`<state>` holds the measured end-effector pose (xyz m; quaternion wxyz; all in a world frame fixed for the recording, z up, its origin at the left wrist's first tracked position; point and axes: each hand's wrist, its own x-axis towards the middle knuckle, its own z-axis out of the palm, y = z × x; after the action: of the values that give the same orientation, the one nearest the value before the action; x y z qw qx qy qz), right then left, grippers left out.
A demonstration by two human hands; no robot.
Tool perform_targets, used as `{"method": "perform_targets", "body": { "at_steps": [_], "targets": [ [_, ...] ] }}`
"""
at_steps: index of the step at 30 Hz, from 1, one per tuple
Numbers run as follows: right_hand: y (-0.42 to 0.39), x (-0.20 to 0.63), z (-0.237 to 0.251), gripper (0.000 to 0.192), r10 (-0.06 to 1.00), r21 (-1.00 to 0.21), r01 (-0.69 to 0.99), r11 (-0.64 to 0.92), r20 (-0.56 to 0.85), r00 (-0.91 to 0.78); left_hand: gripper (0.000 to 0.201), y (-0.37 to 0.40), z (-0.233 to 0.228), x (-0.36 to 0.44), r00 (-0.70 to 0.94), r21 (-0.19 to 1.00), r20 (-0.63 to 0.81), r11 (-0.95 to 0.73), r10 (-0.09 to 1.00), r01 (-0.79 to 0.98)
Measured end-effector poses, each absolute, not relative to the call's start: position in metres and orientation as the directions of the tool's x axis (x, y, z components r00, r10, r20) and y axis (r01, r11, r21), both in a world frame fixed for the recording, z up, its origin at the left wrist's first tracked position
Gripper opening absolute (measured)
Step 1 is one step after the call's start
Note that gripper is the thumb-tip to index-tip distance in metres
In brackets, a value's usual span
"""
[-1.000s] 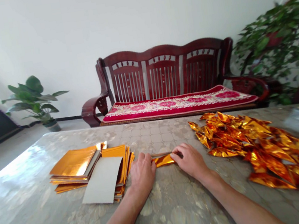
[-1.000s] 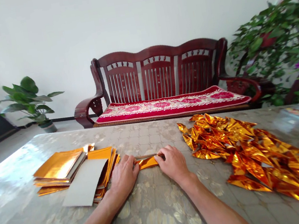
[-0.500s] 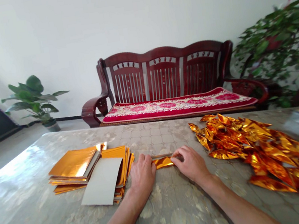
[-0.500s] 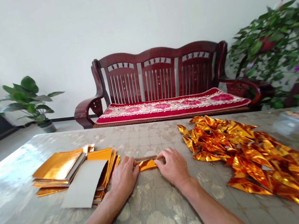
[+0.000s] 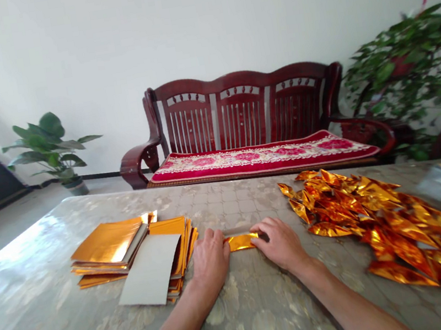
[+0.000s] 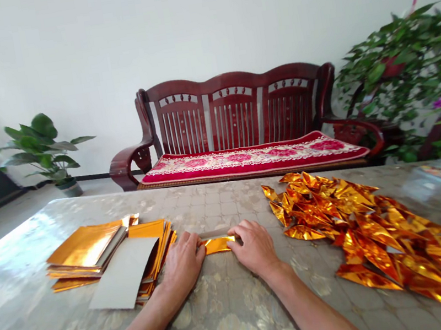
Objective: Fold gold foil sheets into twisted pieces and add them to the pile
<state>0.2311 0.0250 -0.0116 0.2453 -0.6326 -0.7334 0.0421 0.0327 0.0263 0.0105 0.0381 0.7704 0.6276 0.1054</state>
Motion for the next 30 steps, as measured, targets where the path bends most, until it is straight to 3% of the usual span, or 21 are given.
{"method": "perform_targets", "body": {
  "at_steps": [12, 30],
  "targets": [
    [0.0276, 0.2317, -0.012, 0.015, 0.954, -0.371, 0.912, 0.175, 0.292, -0.064, 0.017, 0.0274, 0.0046, 0.0309, 0.169, 0.23, 0.137, -0.197, 0.976, 0.953],
    [0.0261, 0.2321, -0.0126, 0.017, 0.95, -0.39, 0.903, 0.18, 0.308, -0.056, 0.017, 0.0288, 0.0012, 0.032, 0.156, 0.185, 0.145, -0.182, 0.977, 0.966]
  ]
}}
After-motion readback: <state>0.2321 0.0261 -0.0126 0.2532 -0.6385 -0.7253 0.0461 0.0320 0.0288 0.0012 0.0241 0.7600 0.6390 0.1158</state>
